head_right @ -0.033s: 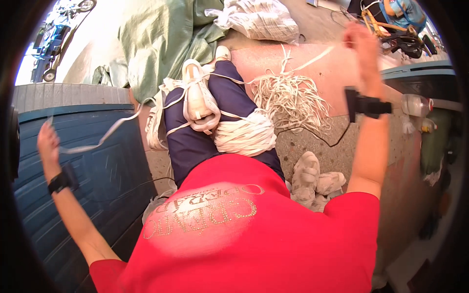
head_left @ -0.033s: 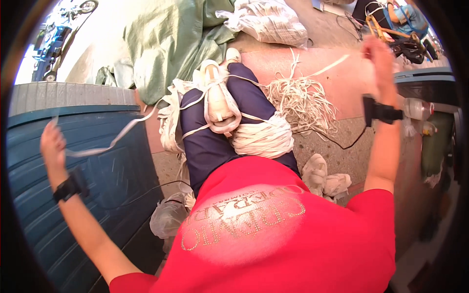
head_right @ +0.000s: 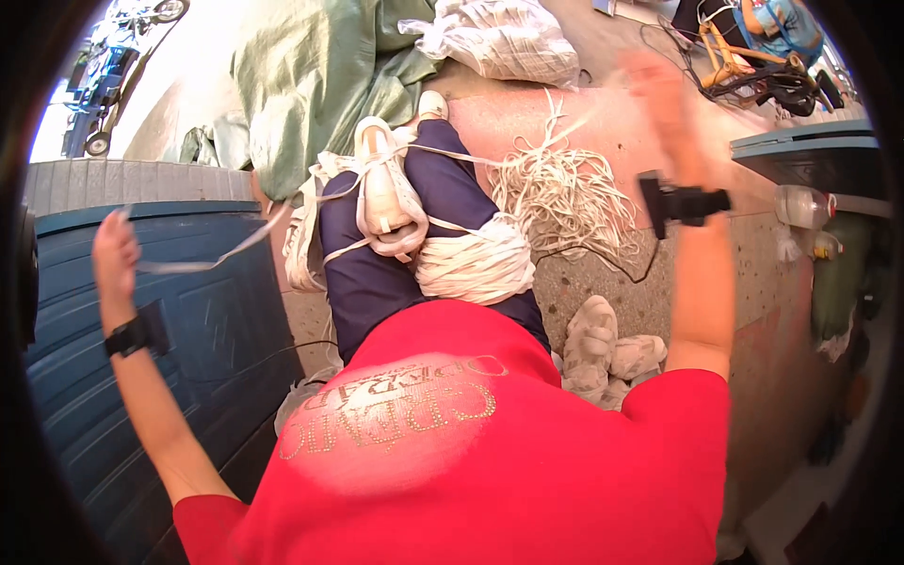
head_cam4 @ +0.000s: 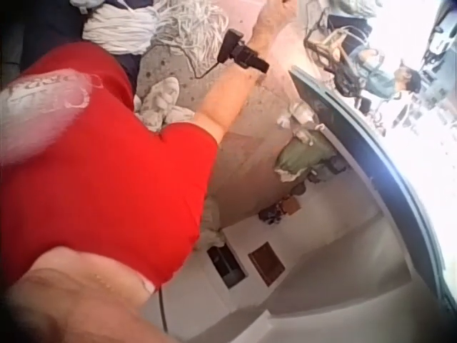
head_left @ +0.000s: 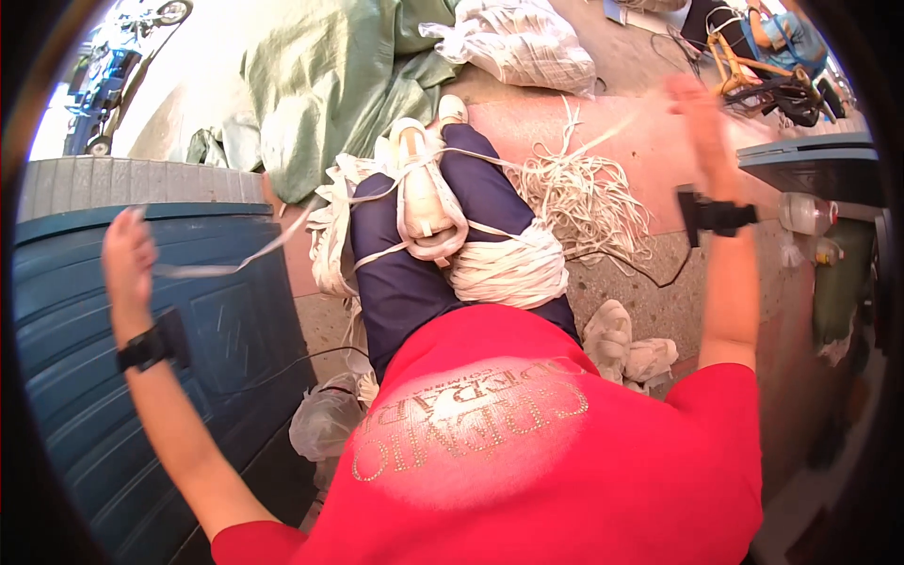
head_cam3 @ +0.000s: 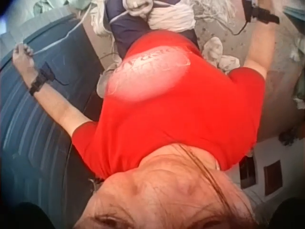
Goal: Manually wrap or tie cords around shoe uppers as part of a manufacturing process.
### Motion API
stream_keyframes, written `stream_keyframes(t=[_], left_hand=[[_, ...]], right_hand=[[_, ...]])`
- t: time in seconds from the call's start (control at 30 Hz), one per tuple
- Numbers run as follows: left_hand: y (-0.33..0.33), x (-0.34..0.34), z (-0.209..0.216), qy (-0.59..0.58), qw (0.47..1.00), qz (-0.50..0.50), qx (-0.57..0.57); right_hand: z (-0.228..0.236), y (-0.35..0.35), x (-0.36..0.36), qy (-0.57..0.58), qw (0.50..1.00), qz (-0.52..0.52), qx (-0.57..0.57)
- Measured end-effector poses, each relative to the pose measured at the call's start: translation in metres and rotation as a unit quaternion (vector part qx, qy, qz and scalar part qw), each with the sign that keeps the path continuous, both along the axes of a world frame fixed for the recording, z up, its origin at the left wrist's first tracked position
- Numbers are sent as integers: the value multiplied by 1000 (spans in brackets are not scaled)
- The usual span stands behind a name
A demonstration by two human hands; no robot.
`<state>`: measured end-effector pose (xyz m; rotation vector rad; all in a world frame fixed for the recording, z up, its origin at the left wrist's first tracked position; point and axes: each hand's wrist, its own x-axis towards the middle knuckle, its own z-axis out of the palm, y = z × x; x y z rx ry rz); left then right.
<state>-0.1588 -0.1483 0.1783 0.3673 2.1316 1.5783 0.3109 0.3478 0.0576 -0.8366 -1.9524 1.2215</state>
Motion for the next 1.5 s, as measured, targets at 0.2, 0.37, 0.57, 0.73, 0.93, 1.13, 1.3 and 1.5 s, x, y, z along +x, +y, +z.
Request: stream_keyframes(t=[0.2,0.37,0.57,0.73,0.93,1.13,1.3,1.5], left_hand=[[132,123,-120,-148,958,-221,-106],[187,163,-166,-282,928,-229,-84],[217,173,-180,-344,921,-163,-85],[221,185,-181,-331,934,-117,-64],[210,186,-197,-306,944,-119,-31],[199,178,-183,-193,968,-116,-111],[198,174,-204,145,940,-214,-223],[221,190,-202,276,829,-301,-383]], right_hand=[[-72,-139,-129,-196,938,284,-20],[-122,-163,-168,-178,921,317,138],[-122,-165,-185,-231,906,271,228],[-121,-165,-192,-266,885,272,270],[-117,-170,-198,-271,895,240,262],[-107,-178,-190,-387,832,259,301],[-105,-175,-191,-327,871,276,241],[-118,-164,-194,-315,872,343,153]])
